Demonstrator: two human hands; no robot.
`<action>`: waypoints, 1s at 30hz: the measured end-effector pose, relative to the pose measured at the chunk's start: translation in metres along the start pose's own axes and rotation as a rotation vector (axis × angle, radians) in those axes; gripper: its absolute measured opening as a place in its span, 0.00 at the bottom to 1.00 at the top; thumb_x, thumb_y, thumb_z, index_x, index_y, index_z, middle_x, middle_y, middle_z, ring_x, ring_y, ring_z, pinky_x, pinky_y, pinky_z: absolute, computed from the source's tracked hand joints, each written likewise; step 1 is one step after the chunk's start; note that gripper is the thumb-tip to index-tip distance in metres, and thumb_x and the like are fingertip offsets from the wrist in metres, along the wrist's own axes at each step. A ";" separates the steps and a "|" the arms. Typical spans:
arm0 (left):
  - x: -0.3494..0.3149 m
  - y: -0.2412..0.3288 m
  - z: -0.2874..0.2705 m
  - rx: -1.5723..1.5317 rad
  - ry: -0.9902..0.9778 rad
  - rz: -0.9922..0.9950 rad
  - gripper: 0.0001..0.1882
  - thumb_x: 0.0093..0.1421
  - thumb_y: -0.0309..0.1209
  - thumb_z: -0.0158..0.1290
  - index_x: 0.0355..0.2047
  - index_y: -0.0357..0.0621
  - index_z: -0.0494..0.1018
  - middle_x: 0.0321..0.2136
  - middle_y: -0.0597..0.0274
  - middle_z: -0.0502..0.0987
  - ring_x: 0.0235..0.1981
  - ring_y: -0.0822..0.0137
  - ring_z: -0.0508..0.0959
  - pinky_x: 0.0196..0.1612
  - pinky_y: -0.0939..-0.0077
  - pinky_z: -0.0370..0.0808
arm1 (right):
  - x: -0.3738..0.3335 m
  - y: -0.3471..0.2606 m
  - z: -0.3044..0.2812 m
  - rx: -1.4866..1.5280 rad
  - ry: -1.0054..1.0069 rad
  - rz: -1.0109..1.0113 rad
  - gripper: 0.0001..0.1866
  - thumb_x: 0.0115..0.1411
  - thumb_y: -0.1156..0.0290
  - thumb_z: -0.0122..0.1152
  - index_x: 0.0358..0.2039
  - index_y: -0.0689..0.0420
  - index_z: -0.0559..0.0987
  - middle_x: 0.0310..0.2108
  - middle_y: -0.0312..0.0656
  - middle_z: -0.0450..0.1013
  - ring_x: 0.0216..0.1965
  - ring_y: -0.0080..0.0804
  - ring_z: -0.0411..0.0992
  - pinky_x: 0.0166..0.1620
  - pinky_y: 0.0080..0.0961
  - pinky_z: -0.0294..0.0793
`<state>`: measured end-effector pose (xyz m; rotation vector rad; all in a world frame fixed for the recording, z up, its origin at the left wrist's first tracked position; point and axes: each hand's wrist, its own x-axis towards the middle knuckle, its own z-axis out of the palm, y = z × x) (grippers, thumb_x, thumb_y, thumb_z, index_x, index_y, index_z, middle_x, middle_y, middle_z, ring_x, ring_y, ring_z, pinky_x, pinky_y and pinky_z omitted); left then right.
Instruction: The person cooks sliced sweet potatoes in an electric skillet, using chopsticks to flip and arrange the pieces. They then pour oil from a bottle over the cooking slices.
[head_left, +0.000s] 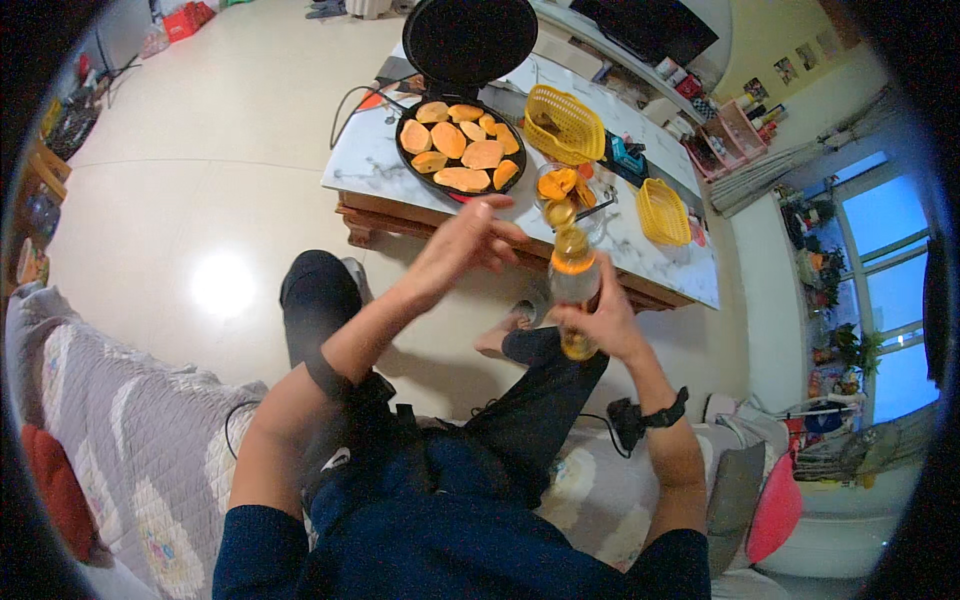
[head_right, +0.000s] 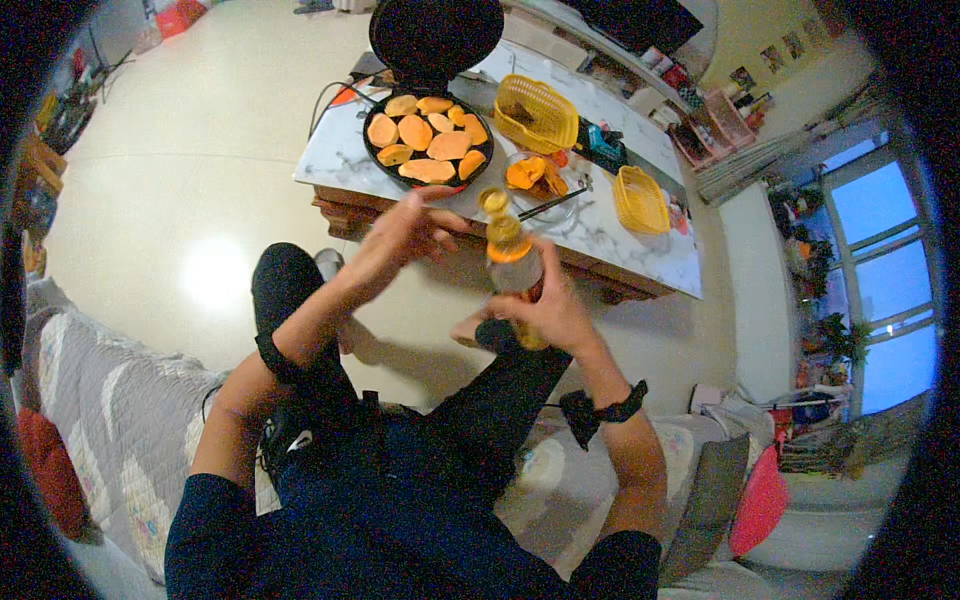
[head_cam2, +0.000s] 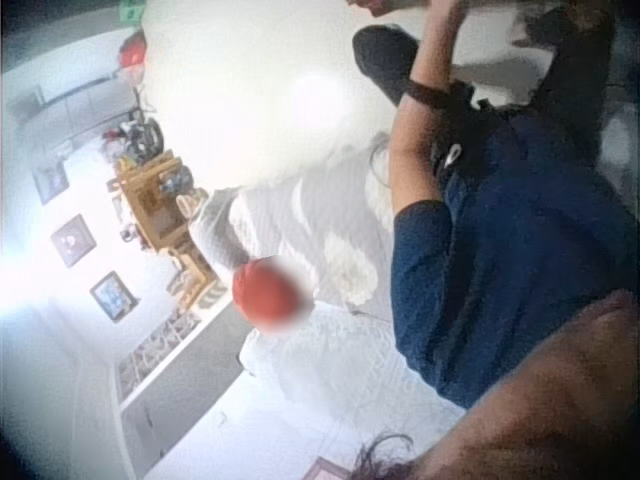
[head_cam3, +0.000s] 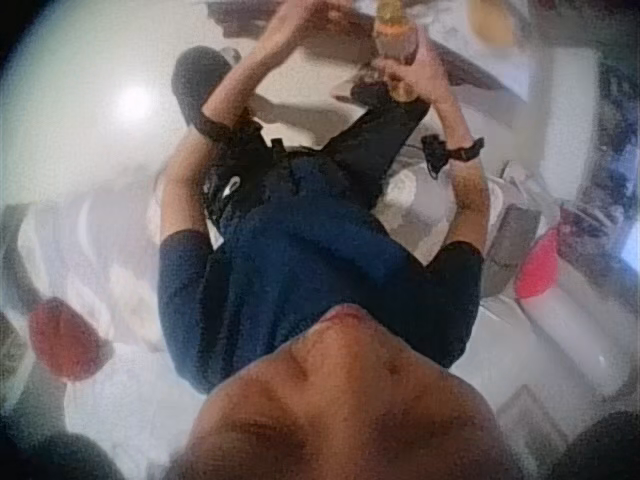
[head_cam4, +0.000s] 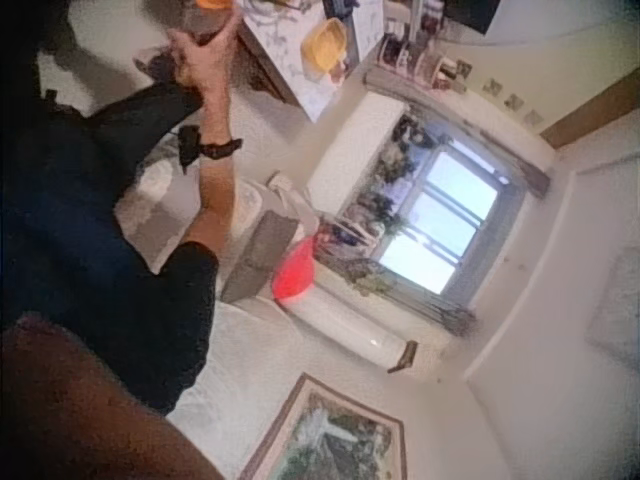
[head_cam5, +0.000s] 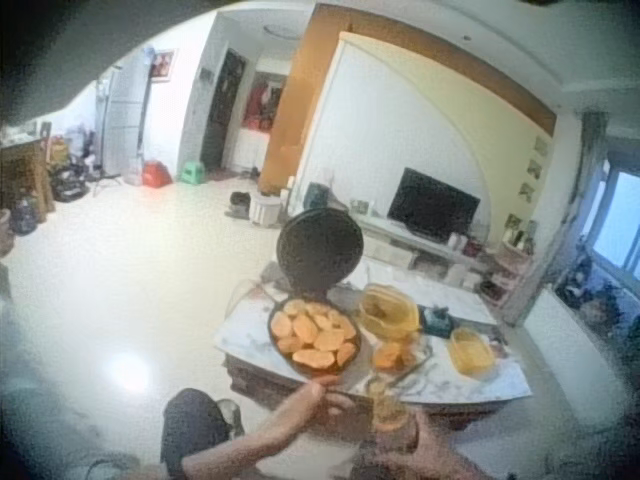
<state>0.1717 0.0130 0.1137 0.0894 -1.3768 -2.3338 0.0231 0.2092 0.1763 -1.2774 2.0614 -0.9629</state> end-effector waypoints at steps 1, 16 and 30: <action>0.007 -0.004 -0.019 0.033 0.086 -0.026 0.30 0.68 0.52 0.37 0.59 0.39 0.59 0.40 0.58 0.75 0.35 0.71 0.75 0.40 0.73 0.74 | 0.015 0.001 -0.010 -0.185 0.061 0.019 0.43 0.49 0.57 0.72 0.59 0.54 0.56 0.49 0.47 0.70 0.52 0.38 0.70 0.54 0.36 0.68; 0.048 0.028 -0.222 0.263 0.728 0.445 0.09 0.58 0.29 0.59 0.33 0.37 0.73 0.22 0.65 0.74 0.19 0.79 0.68 0.22 0.86 0.64 | 0.187 0.055 -0.097 -0.852 0.247 -0.114 0.39 0.53 0.61 0.66 0.60 0.57 0.57 0.53 0.57 0.65 0.54 0.51 0.67 0.55 0.39 0.66; 0.049 0.038 -0.221 0.009 0.827 0.350 0.19 0.64 0.44 0.52 0.20 0.51 0.64 0.14 0.76 0.57 0.14 0.80 0.56 0.17 0.81 0.51 | 0.243 0.074 -0.083 -0.928 0.210 -0.099 0.39 0.50 0.66 0.67 0.60 0.55 0.59 0.53 0.57 0.65 0.53 0.55 0.66 0.55 0.41 0.65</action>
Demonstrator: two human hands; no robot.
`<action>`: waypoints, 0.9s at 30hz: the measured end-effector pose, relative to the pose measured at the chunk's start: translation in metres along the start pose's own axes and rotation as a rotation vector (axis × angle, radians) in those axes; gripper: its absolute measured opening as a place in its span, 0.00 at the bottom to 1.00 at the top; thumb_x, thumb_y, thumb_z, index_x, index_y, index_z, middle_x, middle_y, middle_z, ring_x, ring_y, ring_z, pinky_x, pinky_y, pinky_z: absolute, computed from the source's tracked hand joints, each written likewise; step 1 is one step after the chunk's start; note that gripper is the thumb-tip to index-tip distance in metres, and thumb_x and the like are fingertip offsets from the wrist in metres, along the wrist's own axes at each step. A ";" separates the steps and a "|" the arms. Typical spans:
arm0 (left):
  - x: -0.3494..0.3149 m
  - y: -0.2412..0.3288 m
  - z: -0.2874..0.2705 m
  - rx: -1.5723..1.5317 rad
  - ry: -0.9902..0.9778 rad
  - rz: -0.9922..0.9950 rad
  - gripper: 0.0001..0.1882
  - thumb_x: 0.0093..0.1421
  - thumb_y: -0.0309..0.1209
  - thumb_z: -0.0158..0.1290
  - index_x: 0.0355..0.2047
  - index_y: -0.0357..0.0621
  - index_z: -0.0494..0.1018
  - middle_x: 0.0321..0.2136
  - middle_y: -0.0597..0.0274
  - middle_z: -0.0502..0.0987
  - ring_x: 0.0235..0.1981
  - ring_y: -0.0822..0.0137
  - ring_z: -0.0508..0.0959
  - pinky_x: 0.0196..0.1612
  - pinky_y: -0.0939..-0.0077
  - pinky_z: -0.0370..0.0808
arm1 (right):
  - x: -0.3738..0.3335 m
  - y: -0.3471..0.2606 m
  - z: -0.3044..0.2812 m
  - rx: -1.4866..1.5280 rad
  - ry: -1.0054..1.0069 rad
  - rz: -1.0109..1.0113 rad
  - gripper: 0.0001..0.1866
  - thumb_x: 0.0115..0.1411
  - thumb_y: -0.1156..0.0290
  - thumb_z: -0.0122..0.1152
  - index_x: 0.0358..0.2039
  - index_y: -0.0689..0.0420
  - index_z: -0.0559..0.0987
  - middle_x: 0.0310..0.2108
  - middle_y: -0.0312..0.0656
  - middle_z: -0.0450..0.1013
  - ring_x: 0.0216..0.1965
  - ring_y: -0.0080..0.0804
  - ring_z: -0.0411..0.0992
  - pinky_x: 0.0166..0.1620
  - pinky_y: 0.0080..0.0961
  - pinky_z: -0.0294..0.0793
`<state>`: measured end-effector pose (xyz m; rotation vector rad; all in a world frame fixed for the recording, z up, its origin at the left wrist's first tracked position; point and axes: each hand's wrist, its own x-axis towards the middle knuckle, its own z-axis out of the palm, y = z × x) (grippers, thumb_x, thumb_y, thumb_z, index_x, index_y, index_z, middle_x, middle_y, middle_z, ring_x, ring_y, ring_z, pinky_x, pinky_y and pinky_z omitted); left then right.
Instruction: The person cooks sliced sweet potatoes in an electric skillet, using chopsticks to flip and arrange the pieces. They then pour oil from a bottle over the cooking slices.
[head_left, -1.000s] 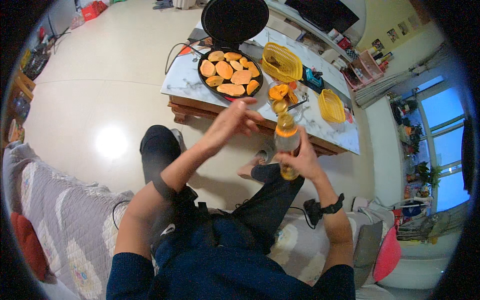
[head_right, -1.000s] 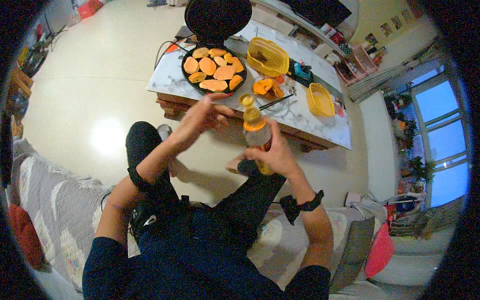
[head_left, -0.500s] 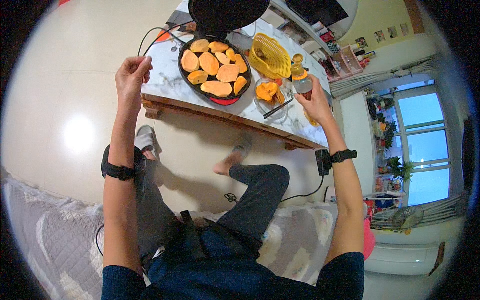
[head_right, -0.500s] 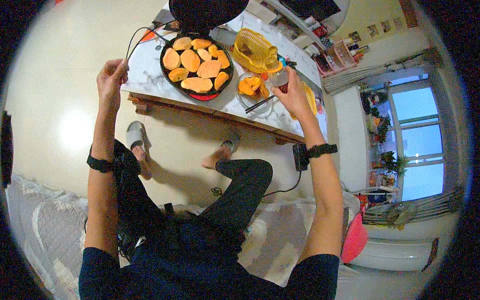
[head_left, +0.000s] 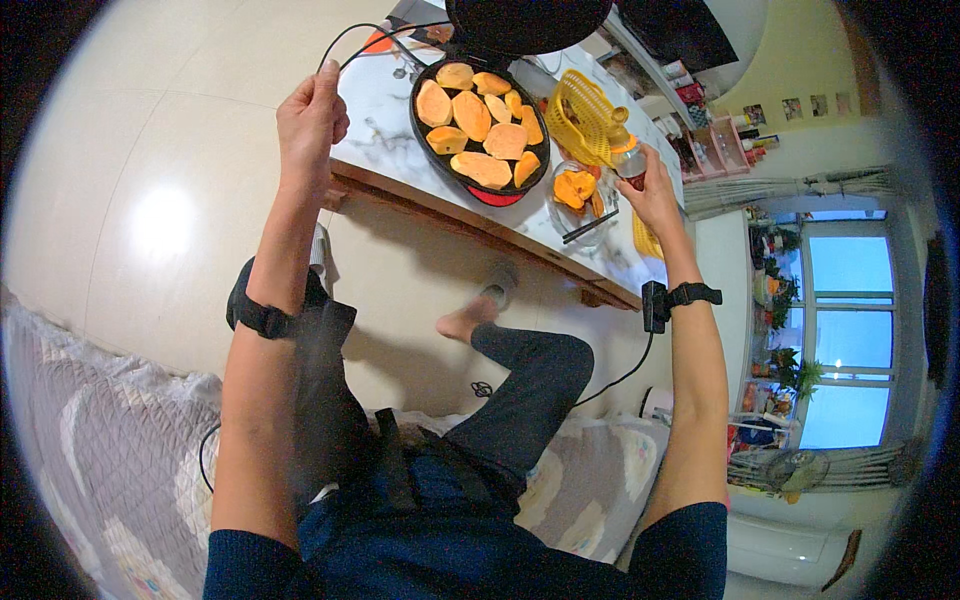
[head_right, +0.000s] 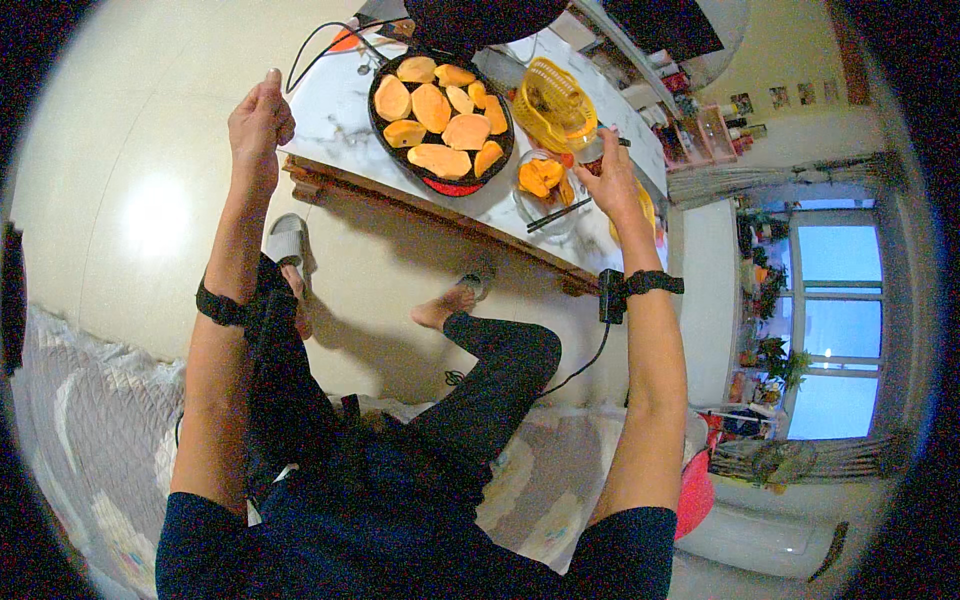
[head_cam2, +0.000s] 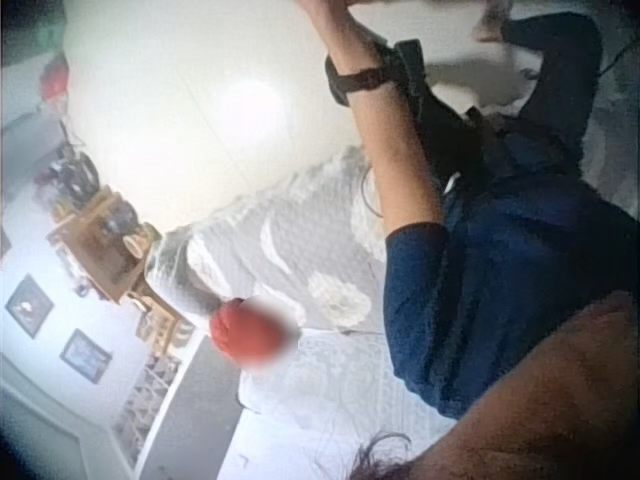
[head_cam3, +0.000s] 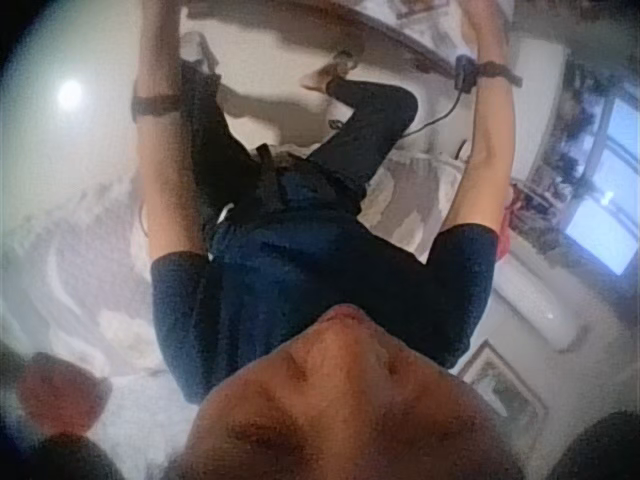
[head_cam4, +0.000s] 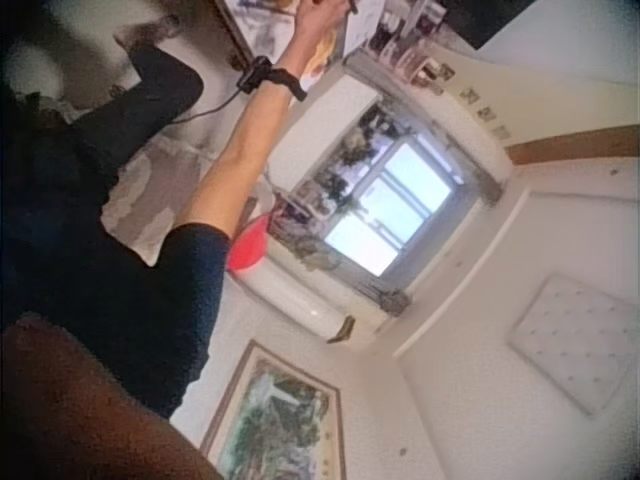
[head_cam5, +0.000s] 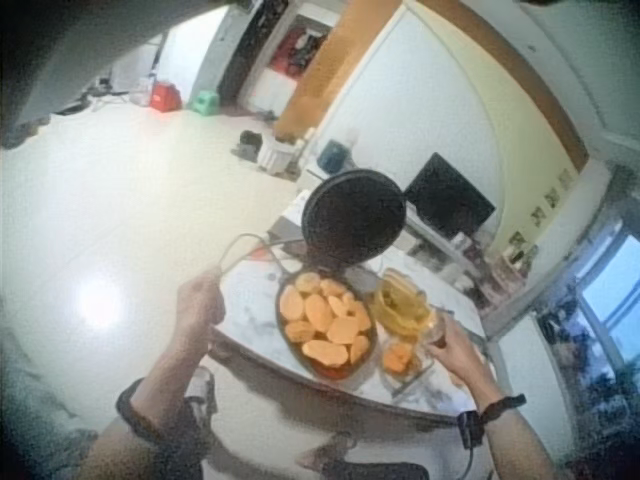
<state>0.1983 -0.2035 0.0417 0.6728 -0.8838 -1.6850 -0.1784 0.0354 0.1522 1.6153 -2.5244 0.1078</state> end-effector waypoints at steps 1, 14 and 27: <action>0.002 0.000 0.000 0.045 0.040 -0.002 0.13 0.63 0.37 0.54 0.23 0.47 0.68 0.17 0.72 0.64 0.16 0.78 0.61 0.19 0.82 0.56 | 0.001 0.000 0.001 -0.018 0.002 -0.001 0.39 0.50 0.66 0.67 0.60 0.55 0.59 0.53 0.57 0.65 0.53 0.55 0.66 0.55 0.41 0.66; 0.026 -0.032 -0.021 0.426 0.076 0.358 0.07 0.60 0.20 0.43 0.27 0.45 0.68 0.28 0.70 0.70 0.33 0.74 0.70 0.37 0.79 0.67 | 0.007 -0.011 0.005 -0.099 -0.030 0.011 0.40 0.50 0.66 0.68 0.61 0.54 0.58 0.48 0.58 0.67 0.48 0.54 0.69 0.51 0.41 0.69; 0.021 -0.028 -0.012 0.628 0.031 0.588 0.09 0.48 0.12 0.36 0.25 0.36 0.63 0.26 0.58 0.67 0.28 0.65 0.67 0.36 0.78 0.66 | 0.013 -0.003 0.004 -0.113 0.020 -0.083 0.39 0.50 0.66 0.68 0.60 0.56 0.59 0.48 0.58 0.67 0.47 0.54 0.69 0.49 0.41 0.70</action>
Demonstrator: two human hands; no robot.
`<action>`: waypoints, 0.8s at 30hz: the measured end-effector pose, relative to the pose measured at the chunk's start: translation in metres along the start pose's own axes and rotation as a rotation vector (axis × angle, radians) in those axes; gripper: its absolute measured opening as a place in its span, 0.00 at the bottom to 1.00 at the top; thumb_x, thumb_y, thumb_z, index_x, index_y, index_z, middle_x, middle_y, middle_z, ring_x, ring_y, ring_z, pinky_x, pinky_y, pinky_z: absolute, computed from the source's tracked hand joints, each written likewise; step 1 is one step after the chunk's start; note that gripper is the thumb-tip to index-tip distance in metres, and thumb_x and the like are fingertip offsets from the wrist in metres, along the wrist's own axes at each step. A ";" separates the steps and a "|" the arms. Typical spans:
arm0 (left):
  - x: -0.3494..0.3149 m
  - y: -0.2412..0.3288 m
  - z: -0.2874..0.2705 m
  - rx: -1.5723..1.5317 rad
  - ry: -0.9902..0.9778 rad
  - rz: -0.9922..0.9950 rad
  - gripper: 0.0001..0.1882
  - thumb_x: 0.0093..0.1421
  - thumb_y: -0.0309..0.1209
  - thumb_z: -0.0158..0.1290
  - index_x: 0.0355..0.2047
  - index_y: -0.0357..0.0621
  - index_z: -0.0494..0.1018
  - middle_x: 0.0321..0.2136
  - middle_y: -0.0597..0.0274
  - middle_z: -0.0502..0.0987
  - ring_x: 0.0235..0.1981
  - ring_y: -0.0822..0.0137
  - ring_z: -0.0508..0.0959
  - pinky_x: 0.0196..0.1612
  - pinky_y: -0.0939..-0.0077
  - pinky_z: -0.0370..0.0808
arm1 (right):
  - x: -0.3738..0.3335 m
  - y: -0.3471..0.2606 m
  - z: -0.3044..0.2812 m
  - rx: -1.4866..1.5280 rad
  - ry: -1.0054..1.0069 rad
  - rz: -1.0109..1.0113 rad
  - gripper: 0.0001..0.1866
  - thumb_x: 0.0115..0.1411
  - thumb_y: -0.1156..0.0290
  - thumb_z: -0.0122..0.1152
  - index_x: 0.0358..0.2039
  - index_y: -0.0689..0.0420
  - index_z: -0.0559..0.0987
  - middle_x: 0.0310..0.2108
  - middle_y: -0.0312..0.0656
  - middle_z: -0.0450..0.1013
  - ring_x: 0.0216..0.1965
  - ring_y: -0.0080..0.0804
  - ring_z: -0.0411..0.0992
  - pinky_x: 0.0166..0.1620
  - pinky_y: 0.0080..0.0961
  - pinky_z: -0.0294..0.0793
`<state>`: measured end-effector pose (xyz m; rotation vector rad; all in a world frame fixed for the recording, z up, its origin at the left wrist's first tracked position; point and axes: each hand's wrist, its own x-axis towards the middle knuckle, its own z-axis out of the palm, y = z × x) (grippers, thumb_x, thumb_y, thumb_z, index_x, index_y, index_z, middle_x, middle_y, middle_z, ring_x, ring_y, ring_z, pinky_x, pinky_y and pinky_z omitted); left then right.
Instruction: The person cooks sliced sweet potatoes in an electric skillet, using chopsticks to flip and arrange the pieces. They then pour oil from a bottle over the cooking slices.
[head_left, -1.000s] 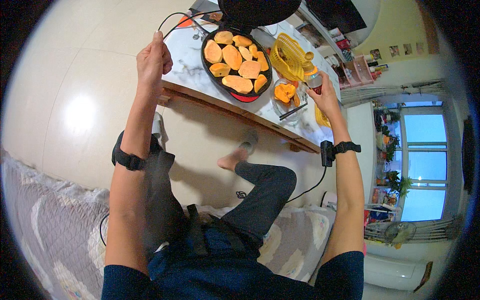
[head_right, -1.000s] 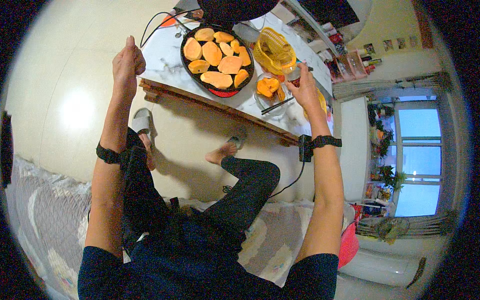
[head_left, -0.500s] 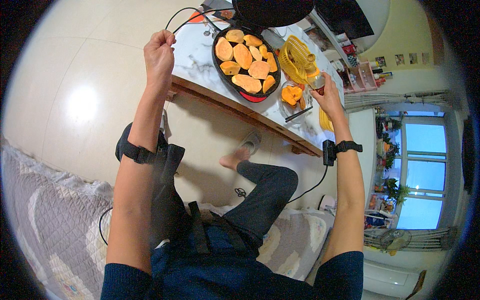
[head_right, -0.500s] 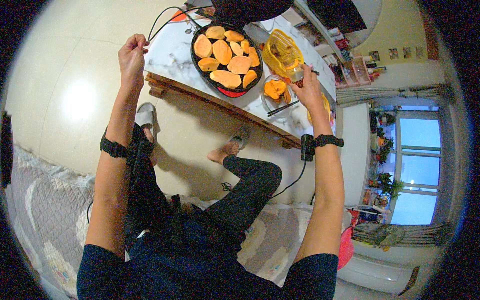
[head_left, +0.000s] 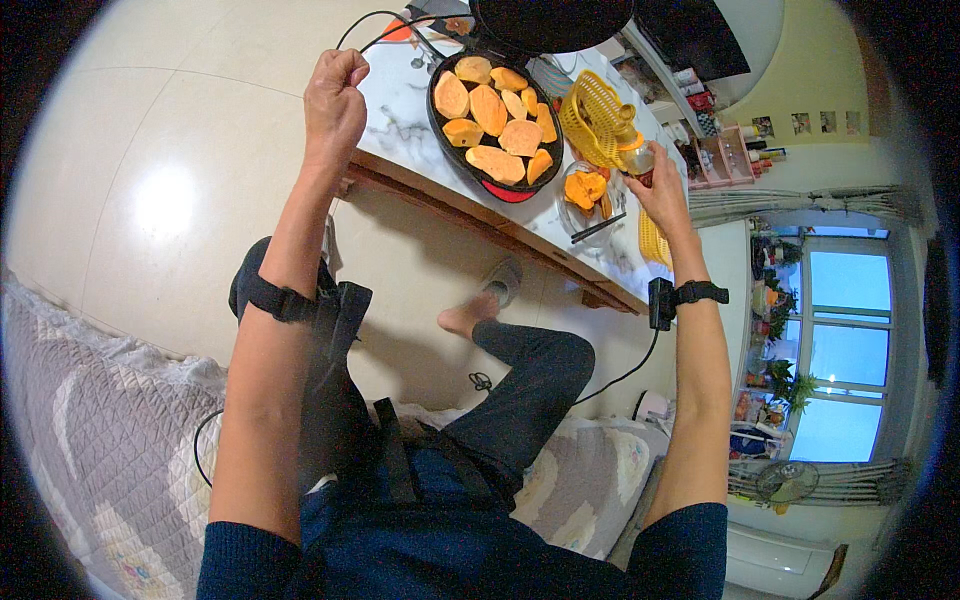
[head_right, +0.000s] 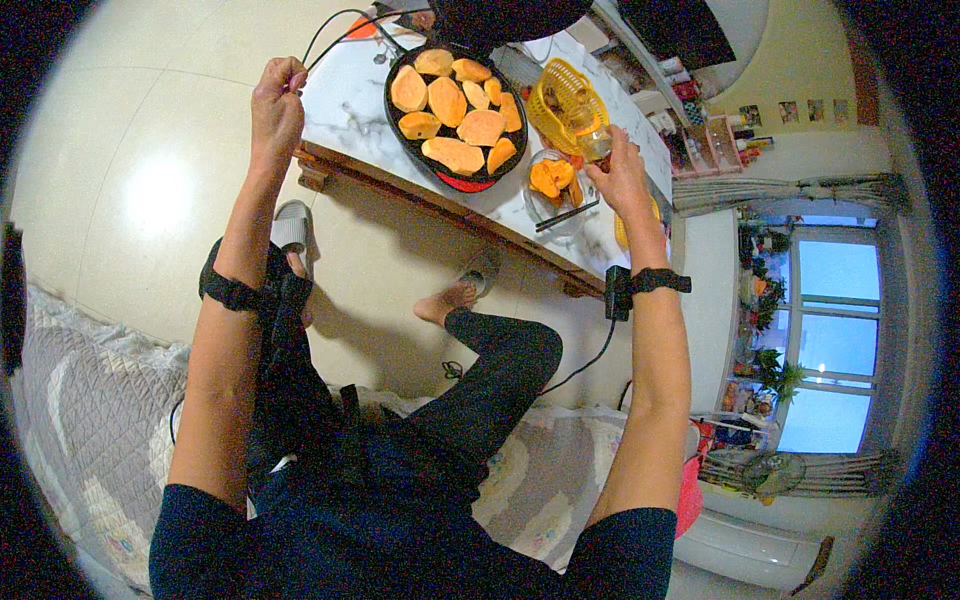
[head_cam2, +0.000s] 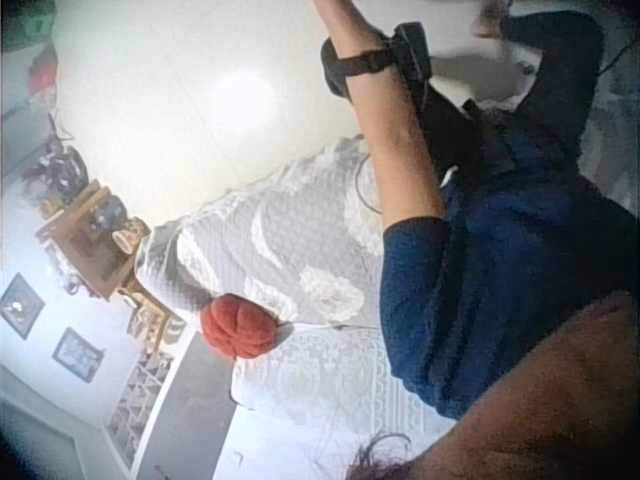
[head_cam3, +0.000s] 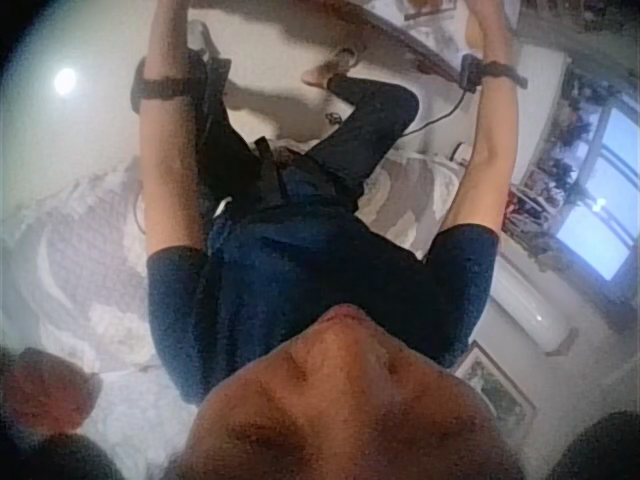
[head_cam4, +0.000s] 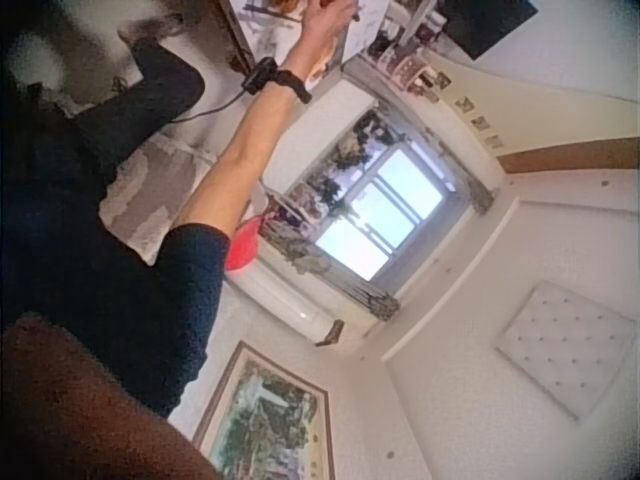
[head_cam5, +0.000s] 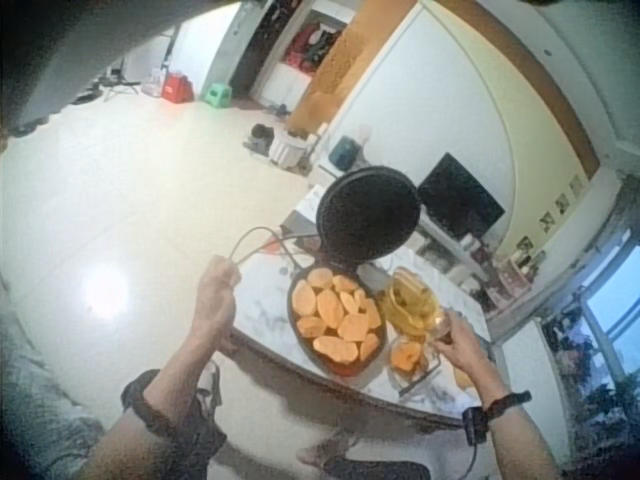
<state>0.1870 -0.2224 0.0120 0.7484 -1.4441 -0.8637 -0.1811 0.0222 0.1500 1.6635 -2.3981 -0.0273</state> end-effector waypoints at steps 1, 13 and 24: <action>0.000 0.000 -0.002 0.018 -0.014 0.000 0.09 0.49 0.12 0.36 0.25 0.36 0.64 0.26 0.59 0.67 0.28 0.65 0.67 0.36 0.78 0.66 | 0.000 0.000 -0.001 0.012 -0.028 0.032 0.39 0.50 0.66 0.68 0.60 0.56 0.59 0.47 0.58 0.67 0.47 0.55 0.69 0.49 0.42 0.69; 0.001 0.007 -0.004 0.037 0.037 0.047 0.07 0.52 0.13 0.40 0.25 0.36 0.65 0.25 0.60 0.66 0.27 0.67 0.67 0.35 0.78 0.66 | 0.001 0.002 0.004 -0.066 -0.064 0.031 0.39 0.50 0.67 0.69 0.60 0.56 0.59 0.47 0.59 0.68 0.47 0.56 0.69 0.49 0.43 0.69; 0.002 -0.001 -0.004 0.021 0.059 0.044 0.06 0.53 0.14 0.42 0.25 0.37 0.65 0.26 0.60 0.67 0.26 0.69 0.67 0.33 0.78 0.67 | 0.002 0.008 0.013 -0.092 -0.013 -0.023 0.39 0.50 0.67 0.69 0.60 0.55 0.59 0.44 0.57 0.68 0.43 0.55 0.70 0.47 0.44 0.69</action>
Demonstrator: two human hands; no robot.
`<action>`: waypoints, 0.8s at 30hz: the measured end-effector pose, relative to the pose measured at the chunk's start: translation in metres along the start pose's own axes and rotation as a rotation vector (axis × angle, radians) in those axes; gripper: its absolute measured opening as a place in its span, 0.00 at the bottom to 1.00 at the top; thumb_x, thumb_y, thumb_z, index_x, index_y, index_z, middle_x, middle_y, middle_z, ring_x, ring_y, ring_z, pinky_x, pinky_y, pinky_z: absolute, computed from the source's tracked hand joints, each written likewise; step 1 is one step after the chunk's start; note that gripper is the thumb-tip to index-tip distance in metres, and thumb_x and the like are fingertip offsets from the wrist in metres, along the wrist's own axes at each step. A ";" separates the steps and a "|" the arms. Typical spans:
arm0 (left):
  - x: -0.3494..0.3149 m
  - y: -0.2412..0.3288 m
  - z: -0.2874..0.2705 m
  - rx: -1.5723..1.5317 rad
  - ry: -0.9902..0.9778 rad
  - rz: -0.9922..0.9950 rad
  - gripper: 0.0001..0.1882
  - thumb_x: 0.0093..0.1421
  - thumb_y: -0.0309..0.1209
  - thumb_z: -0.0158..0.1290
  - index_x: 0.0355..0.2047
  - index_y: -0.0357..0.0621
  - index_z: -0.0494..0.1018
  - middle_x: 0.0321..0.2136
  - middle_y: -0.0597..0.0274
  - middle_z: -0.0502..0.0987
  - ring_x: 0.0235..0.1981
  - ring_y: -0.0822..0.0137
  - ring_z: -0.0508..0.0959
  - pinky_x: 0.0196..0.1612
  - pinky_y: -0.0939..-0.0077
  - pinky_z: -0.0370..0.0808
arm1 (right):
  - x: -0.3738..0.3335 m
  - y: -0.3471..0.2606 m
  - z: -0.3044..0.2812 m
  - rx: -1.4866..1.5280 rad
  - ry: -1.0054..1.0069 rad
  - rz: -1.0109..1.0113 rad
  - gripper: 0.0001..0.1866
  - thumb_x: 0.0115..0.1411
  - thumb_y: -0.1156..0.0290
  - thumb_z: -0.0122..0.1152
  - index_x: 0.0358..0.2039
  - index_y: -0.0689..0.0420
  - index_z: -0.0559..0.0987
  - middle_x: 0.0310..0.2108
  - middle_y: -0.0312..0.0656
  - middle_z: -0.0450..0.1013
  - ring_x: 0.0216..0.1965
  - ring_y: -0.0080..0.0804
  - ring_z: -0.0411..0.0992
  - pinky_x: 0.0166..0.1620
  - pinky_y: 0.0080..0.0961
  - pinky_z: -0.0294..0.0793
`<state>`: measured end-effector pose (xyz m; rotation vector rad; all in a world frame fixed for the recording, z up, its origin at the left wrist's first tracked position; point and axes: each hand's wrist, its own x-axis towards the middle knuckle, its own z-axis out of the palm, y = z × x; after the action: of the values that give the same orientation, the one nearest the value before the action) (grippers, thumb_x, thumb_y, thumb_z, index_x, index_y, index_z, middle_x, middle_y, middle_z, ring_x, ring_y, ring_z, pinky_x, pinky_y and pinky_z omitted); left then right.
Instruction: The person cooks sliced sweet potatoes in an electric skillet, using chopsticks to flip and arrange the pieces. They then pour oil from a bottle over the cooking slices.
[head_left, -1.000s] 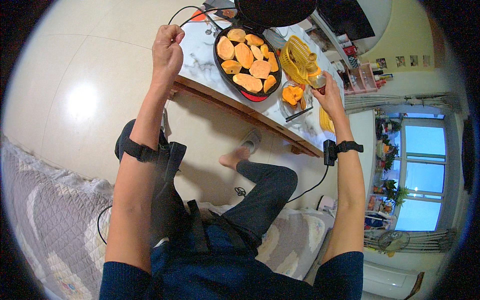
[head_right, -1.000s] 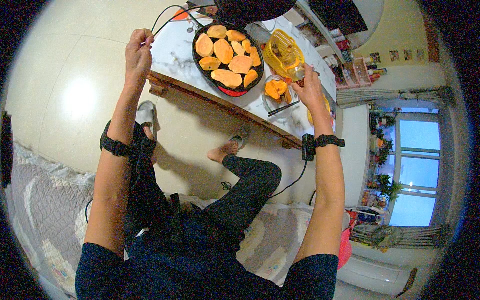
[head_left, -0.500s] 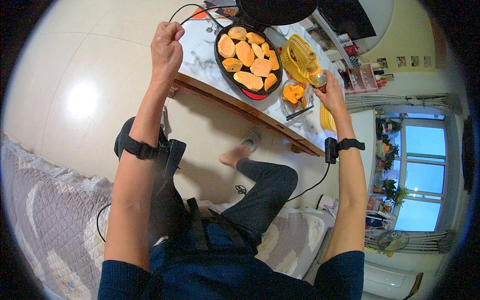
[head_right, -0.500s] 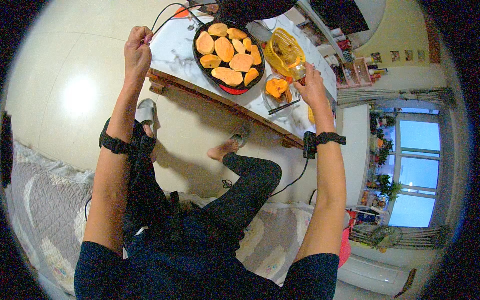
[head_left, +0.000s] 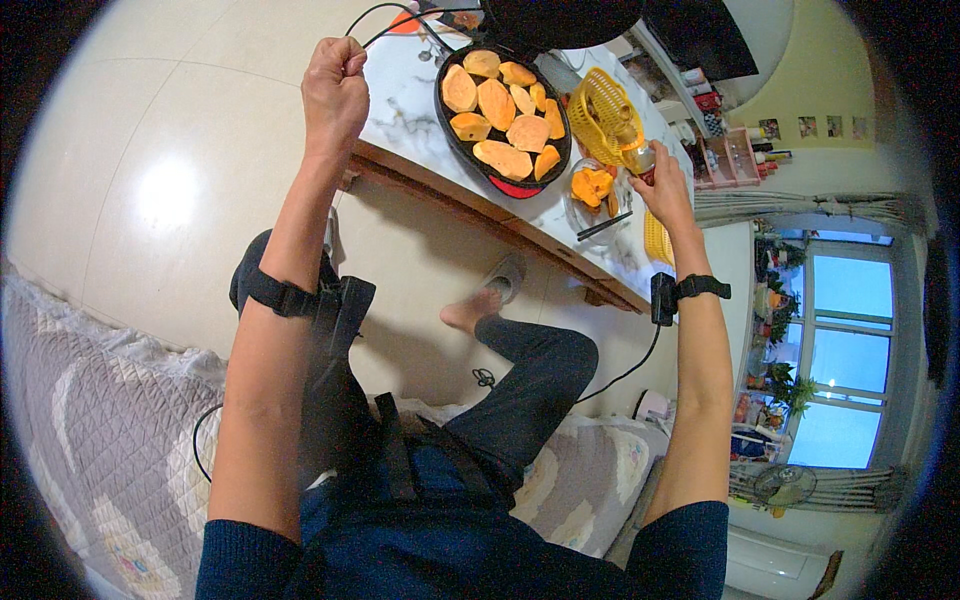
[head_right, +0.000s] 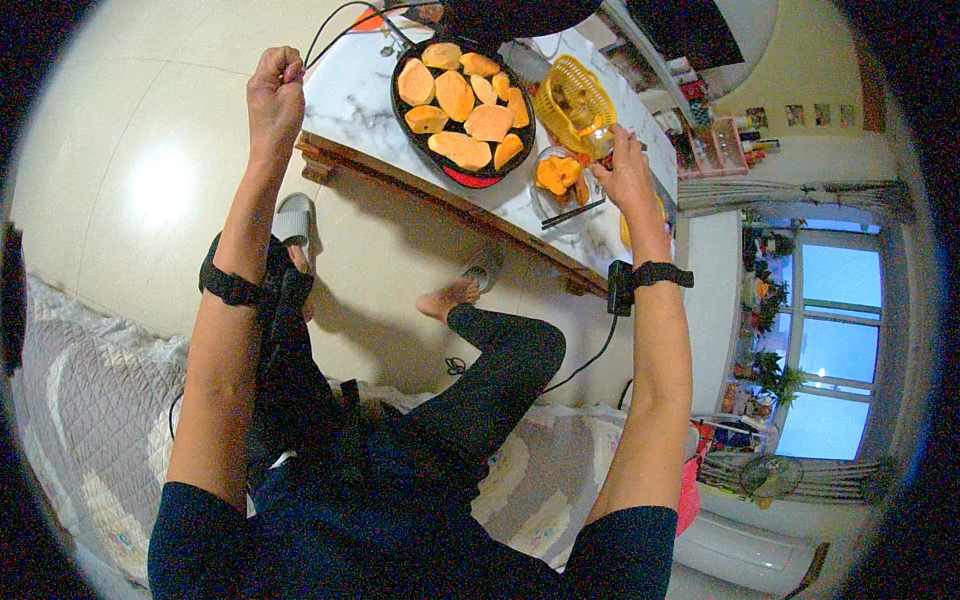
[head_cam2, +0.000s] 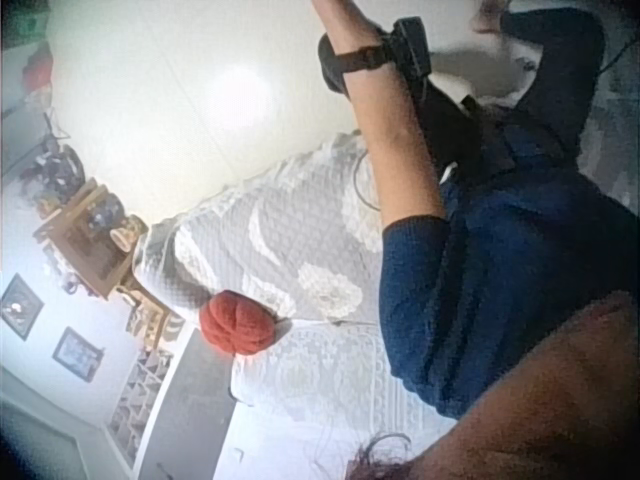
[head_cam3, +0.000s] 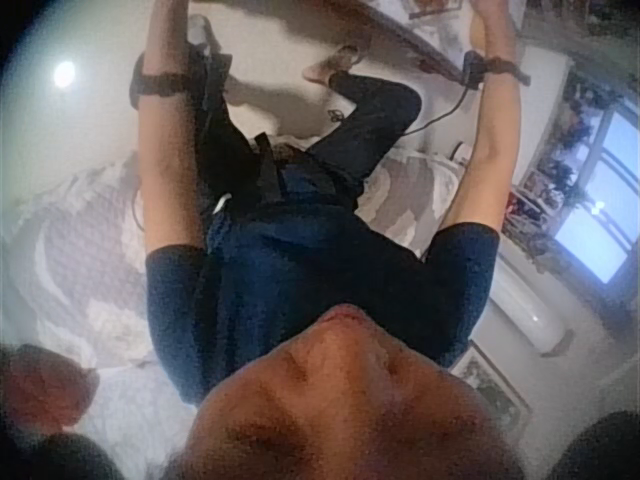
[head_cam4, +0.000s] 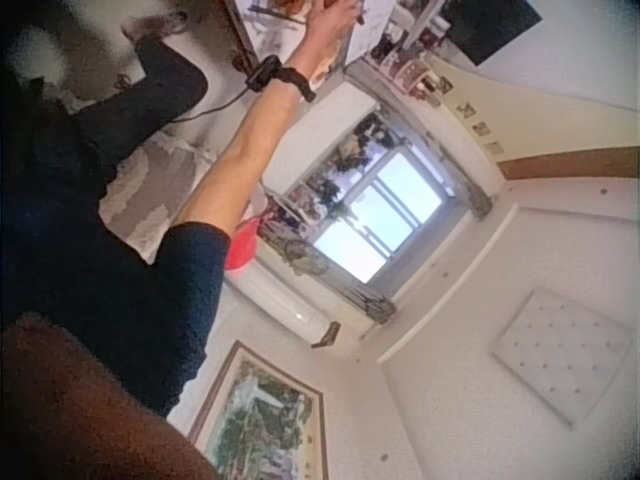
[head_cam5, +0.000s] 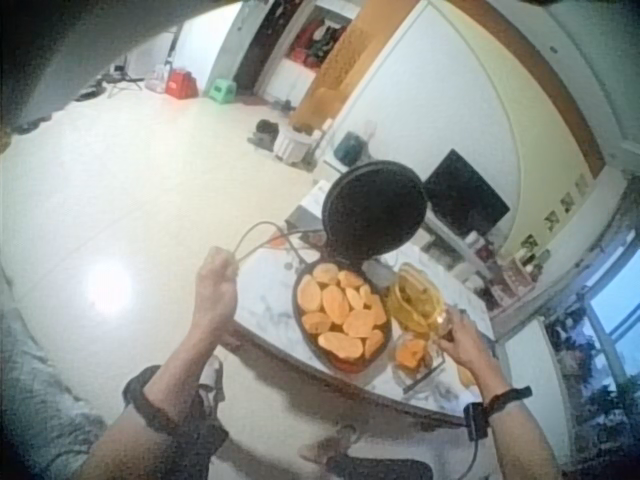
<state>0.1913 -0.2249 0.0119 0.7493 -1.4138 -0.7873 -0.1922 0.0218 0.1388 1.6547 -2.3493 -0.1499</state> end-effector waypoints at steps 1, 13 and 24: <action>0.000 0.000 0.000 -0.008 0.002 0.001 0.06 0.53 0.14 0.42 0.25 0.37 0.66 0.26 0.61 0.68 0.26 0.69 0.68 0.32 0.79 0.68 | 0.000 0.000 0.001 -0.004 -0.001 0.001 0.39 0.50 0.68 0.69 0.60 0.55 0.59 0.44 0.57 0.68 0.43 0.56 0.70 0.47 0.45 0.69; -0.001 0.005 0.002 -0.069 -0.016 -0.117 0.06 0.53 0.16 0.46 0.25 0.39 0.70 0.28 0.65 0.71 0.28 0.73 0.71 0.35 0.79 0.71 | 0.002 0.003 0.003 -0.015 0.016 -0.012 0.39 0.49 0.68 0.69 0.60 0.53 0.60 0.44 0.57 0.68 0.44 0.56 0.70 0.47 0.44 0.70; -0.001 0.004 0.002 -0.006 0.002 -0.109 0.06 0.53 0.15 0.47 0.25 0.38 0.71 0.29 0.62 0.73 0.29 0.72 0.73 0.35 0.78 0.72 | 0.004 0.004 0.002 -0.017 0.008 -0.013 0.40 0.48 0.69 0.70 0.60 0.53 0.59 0.43 0.57 0.69 0.44 0.57 0.69 0.46 0.45 0.70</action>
<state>0.1893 -0.2219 0.0147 0.8281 -1.3772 -0.8739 -0.1974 0.0190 0.1386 1.6599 -2.3252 -0.1650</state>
